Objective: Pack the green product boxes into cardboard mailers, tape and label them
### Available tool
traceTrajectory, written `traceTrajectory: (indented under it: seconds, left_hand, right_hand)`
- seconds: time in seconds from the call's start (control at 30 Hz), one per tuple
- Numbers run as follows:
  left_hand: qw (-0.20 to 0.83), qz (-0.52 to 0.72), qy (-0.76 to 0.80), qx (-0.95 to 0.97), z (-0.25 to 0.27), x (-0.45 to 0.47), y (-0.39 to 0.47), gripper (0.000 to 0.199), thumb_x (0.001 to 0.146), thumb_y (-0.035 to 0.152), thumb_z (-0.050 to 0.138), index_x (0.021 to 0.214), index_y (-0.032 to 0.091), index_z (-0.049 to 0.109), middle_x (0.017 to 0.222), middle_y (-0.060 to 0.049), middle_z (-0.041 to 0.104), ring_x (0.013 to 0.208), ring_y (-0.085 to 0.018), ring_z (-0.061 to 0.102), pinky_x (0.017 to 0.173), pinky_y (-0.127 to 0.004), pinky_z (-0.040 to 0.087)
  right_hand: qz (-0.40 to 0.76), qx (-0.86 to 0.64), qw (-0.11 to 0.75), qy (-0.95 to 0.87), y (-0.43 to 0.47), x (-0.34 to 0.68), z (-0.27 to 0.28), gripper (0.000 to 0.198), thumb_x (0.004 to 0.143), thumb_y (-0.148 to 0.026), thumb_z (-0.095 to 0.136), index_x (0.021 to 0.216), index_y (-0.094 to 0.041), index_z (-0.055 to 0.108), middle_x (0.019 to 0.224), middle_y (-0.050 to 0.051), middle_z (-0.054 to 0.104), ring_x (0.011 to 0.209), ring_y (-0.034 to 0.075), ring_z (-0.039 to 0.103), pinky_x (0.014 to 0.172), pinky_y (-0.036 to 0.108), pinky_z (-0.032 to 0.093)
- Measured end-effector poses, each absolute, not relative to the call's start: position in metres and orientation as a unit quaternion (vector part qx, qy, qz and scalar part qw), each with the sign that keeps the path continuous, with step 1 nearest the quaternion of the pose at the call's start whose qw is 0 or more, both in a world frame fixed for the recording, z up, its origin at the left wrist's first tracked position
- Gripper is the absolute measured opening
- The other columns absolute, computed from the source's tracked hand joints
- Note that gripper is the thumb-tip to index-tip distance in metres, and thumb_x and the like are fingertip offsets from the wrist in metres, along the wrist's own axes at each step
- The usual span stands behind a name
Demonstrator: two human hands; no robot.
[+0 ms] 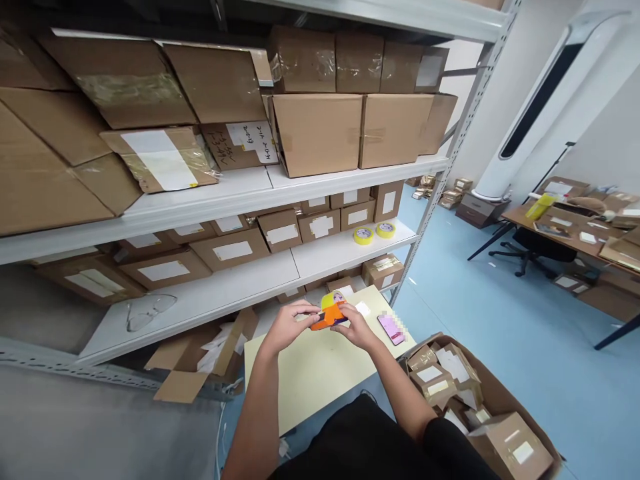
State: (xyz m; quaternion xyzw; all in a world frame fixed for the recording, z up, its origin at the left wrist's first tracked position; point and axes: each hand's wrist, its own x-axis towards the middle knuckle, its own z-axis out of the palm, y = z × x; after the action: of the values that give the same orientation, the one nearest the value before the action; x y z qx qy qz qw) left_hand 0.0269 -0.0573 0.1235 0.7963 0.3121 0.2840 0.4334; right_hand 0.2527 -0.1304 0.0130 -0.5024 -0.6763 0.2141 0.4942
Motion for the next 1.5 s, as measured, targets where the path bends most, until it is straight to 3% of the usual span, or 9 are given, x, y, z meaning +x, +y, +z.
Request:
traceTrajectory:
  seconds: [0.17, 0.3, 0.47, 0.6, 0.8, 0.93, 1.13, 1.3, 1.5]
  left_hand:
    - [0.381, 0.346, 0.336, 0.789, 0.129, 0.059, -0.045, 0.018, 0.092, 0.032, 0.066, 0.092, 0.024, 0.082, 0.094, -0.005, 0.076, 0.087, -0.021, 0.071, 0.078, -0.032, 0.055]
    - [0.296, 0.384, 0.349, 0.802, 0.132, 0.087, -0.038, 0.019, 0.094, 0.027, 0.061, 0.087, 0.024, 0.079, 0.088, -0.004, 0.075, 0.086, -0.02, 0.068, 0.081, -0.034, 0.054]
    - [0.198, 0.433, 0.36, 0.802, 0.133, 0.116, -0.03, 0.026, 0.1, 0.031, 0.053, 0.091, 0.025, 0.077, 0.09, -0.006, 0.074, 0.091, -0.023, 0.065, 0.086, -0.038, 0.054]
    - [0.132, 0.484, 0.387, 0.774, 0.12, 0.14, -0.025, 0.03, 0.102, 0.034, 0.05, 0.095, 0.025, 0.077, 0.092, -0.01, 0.072, 0.096, -0.026, 0.064, 0.092, -0.045, 0.053]
    - [0.159, 0.525, 0.467, 0.694, 0.113, 0.153, -0.014, 0.029, 0.1, 0.041, 0.054, 0.092, 0.024, 0.076, 0.093, -0.008, 0.071, 0.091, -0.024, 0.067, 0.085, -0.039, 0.056]
    - [0.084, 0.535, 0.461, 0.703, 0.112, 0.161, -0.011, 0.027, 0.1, 0.039, 0.055, 0.091, 0.024, 0.076, 0.092, -0.01, 0.072, 0.095, -0.026, 0.066, 0.093, -0.043, 0.053]
    - [0.063, 0.54, 0.509, 0.667, 0.102, 0.171, -0.005, 0.03, 0.102, 0.041, 0.052, 0.093, 0.024, 0.074, 0.093, -0.008, 0.072, 0.092, -0.023, 0.068, 0.087, -0.038, 0.055]
    - [-0.01, 0.537, 0.482, 0.693, 0.097, 0.175, -0.001, 0.03, 0.103, 0.036, 0.049, 0.098, 0.025, 0.076, 0.093, -0.011, 0.073, 0.095, -0.026, 0.067, 0.091, -0.045, 0.054]
    - [-0.007, 0.494, 0.458, 0.739, 0.097, 0.187, -0.002, 0.029, 0.103, 0.034, 0.049, 0.108, 0.029, 0.077, 0.1, -0.012, 0.073, 0.105, -0.029, 0.066, 0.098, -0.05, 0.053]
  right_hand:
    - [0.196, -0.494, 0.487, -0.693, -0.11, 0.282, 0.015, 0.036, 0.09, -0.051, 0.076, 0.113, -0.024, 0.071, 0.115, 0.012, 0.071, 0.111, 0.029, 0.064, 0.104, 0.046, 0.049]
    - [0.234, -0.483, 0.485, -0.69, -0.092, 0.307, 0.014, 0.039, 0.09, -0.054, 0.075, 0.113, -0.023, 0.072, 0.114, 0.011, 0.072, 0.108, 0.029, 0.065, 0.098, 0.043, 0.052]
    - [0.254, -0.481, 0.473, -0.693, -0.066, 0.335, 0.01, 0.036, 0.089, -0.053, 0.076, 0.106, -0.022, 0.074, 0.104, 0.009, 0.075, 0.1, 0.028, 0.067, 0.093, 0.041, 0.052]
    - [0.271, -0.459, 0.477, -0.699, -0.044, 0.354, 0.007, 0.036, 0.088, -0.051, 0.077, 0.111, -0.023, 0.074, 0.108, 0.009, 0.076, 0.102, 0.028, 0.067, 0.095, 0.041, 0.051]
    - [0.272, -0.449, 0.462, -0.715, -0.023, 0.371, 0.008, 0.035, 0.088, -0.049, 0.078, 0.11, -0.023, 0.074, 0.111, 0.011, 0.075, 0.106, 0.03, 0.067, 0.096, 0.042, 0.05]
    - [0.266, -0.456, 0.453, -0.719, -0.012, 0.38, 0.006, 0.036, 0.088, -0.046, 0.078, 0.116, -0.024, 0.072, 0.118, 0.012, 0.074, 0.112, 0.032, 0.066, 0.097, 0.043, 0.051]
    - [0.26, -0.458, 0.418, -0.74, 0.005, 0.394, 0.007, 0.04, 0.086, -0.044, 0.08, 0.121, -0.026, 0.071, 0.125, 0.012, 0.072, 0.119, 0.034, 0.064, 0.1, 0.046, 0.05]
    - [0.263, -0.438, 0.423, -0.748, 0.017, 0.405, 0.003, 0.039, 0.087, -0.04, 0.079, 0.122, -0.026, 0.07, 0.129, 0.012, 0.071, 0.124, 0.034, 0.063, 0.104, 0.048, 0.049]
    - [0.27, -0.432, 0.442, -0.738, 0.033, 0.41, -0.015, 0.044, 0.089, -0.042, 0.078, 0.128, -0.024, 0.067, 0.131, 0.014, 0.07, 0.125, 0.034, 0.064, 0.105, 0.048, 0.05]
